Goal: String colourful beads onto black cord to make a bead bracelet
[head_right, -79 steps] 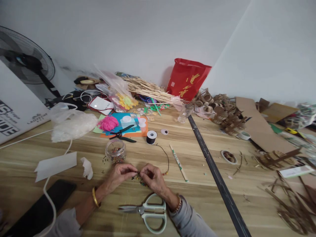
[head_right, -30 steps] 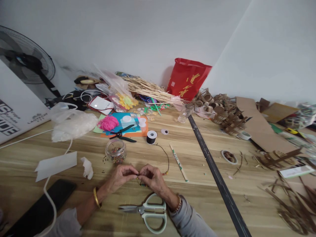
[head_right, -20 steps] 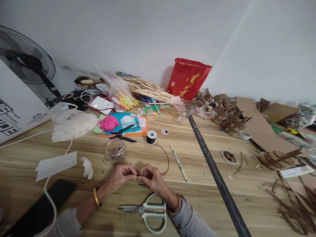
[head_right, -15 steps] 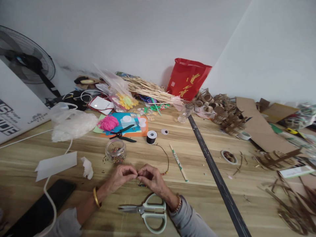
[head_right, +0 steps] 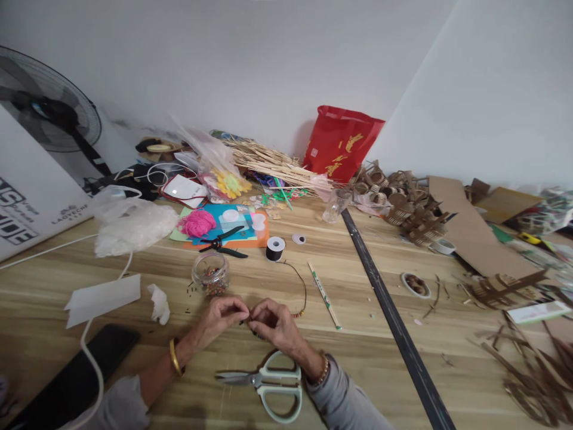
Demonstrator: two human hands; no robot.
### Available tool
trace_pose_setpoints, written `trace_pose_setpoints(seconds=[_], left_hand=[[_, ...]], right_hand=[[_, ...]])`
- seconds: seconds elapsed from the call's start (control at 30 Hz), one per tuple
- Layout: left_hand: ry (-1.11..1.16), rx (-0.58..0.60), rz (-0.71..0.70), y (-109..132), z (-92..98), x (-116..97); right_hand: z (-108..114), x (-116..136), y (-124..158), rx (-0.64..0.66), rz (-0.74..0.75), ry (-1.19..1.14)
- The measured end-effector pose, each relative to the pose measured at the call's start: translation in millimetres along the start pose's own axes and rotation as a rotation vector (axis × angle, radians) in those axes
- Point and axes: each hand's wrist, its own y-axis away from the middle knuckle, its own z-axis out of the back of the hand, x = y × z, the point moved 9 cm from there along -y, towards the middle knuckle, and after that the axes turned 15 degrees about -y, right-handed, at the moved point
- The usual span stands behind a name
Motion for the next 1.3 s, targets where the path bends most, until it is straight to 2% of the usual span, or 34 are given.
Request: trace_pose_setpoints(seconds=[0.37, 0.77, 1.07, 1.3], left_hand=[[-0.082, -0.002, -0.036, 0, -1.9, -3], [-0.135, -0.005, -0.033, 1, -2.1, -4], [-0.177, -0.02, -0.031, 1, -1.8, -3], [-0.193, -0.06, -0.042, 1, 2.5, -5]], right_hand=[[5, -8, -1, -0.062, -0.014, -0.003], [5, 5, -2, -0.059, 0.062, 0.084], [6, -13, -1, -0.069, -0.05, -0.03], [10, -7, -2, -0.092, 0.002, 0.091]])
